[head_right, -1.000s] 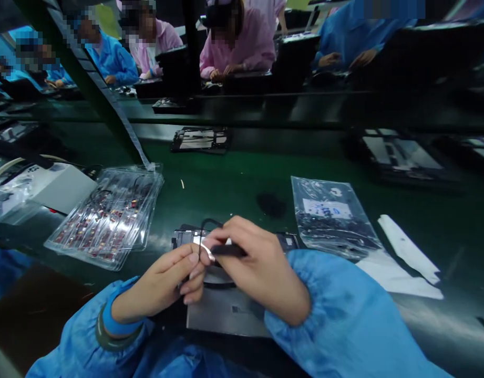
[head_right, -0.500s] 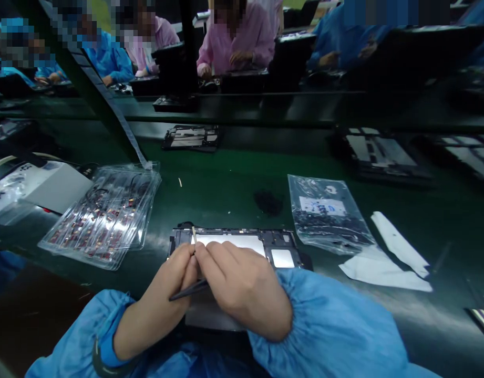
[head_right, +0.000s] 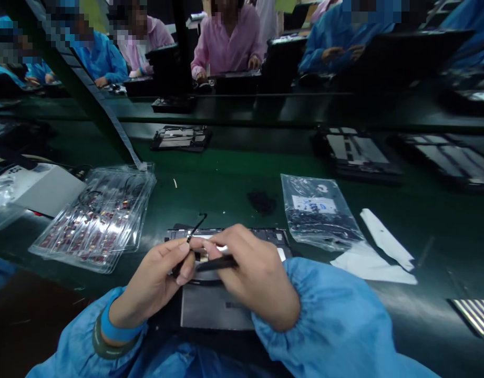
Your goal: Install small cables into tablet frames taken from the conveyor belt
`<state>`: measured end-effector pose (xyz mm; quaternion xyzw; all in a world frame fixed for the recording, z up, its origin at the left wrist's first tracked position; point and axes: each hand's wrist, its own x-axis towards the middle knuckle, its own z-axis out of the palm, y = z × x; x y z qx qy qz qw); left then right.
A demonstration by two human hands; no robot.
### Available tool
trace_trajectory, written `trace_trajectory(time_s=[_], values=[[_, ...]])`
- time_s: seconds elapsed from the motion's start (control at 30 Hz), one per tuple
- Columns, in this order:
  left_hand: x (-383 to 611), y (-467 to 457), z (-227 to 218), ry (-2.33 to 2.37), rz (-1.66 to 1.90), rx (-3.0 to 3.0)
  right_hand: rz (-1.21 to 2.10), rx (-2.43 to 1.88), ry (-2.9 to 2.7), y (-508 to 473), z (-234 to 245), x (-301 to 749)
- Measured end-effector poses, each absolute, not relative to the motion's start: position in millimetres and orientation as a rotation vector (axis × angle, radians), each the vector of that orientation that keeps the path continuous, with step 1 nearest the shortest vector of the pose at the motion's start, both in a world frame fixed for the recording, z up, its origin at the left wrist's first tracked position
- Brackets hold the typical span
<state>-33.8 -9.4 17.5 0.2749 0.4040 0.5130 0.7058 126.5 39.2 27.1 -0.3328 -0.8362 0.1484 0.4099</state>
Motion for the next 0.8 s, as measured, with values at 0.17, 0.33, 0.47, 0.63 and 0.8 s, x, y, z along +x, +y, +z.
trace_trajectory(time_s=[0.17,0.33,0.47,0.63,0.8], values=[[-28,-11,12,1.044,1.039,0.890,1.094,-1.170,-1.810,50,37,121],[-26,-15,12,1.550,1.524,1.453,0.766,-1.083,-1.932,44,31,116],[-27,-16,11,1.709,1.627,1.708,0.335,-0.845,-2.171,33,24,113],[-29,-18,9,1.748,1.595,1.816,0.108,-0.760,-2.275,23,21,108],[-26,-16,13,1.665,1.553,1.656,0.457,-0.781,-2.248,25,26,109]])
